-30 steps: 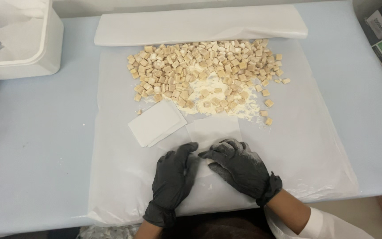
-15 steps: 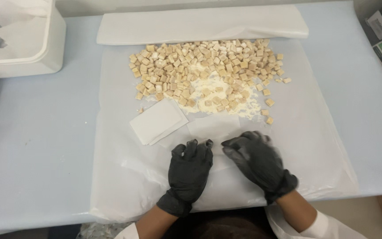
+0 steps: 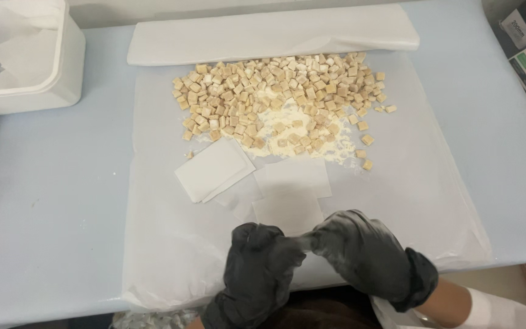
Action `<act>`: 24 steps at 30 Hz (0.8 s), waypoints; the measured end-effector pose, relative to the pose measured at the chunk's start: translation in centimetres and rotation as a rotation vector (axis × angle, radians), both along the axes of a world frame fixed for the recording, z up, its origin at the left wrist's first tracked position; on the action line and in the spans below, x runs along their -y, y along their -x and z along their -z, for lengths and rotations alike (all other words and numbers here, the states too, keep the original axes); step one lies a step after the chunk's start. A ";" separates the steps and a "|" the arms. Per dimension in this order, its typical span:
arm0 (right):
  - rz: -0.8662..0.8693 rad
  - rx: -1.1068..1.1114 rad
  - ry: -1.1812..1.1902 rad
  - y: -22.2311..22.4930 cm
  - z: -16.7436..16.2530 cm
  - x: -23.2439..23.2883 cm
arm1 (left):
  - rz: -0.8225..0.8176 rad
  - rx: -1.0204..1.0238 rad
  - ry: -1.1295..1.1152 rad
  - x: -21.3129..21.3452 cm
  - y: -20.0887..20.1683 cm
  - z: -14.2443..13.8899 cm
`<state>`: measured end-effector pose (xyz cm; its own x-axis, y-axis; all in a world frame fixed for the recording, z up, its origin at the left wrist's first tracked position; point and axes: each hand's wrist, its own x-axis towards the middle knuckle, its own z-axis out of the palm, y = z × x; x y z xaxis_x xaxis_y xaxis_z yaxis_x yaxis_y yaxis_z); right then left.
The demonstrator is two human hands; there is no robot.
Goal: The person repeatedly picks up small, light-colored cubes from a pile on a white surface and wraps each one individually in a small square of white paper. The person folds the paper around the cube to create a neat packet and places the finished item on the surface. The process is repeated continuously throughout the video.
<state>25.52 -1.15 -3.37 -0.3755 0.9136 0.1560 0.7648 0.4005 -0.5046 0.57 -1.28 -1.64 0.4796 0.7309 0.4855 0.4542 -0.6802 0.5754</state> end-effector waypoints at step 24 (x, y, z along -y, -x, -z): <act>0.476 0.111 0.261 -5.5 -0.3 -8.4 | -0.580 -0.845 0.275 -0.1 16.4 1.6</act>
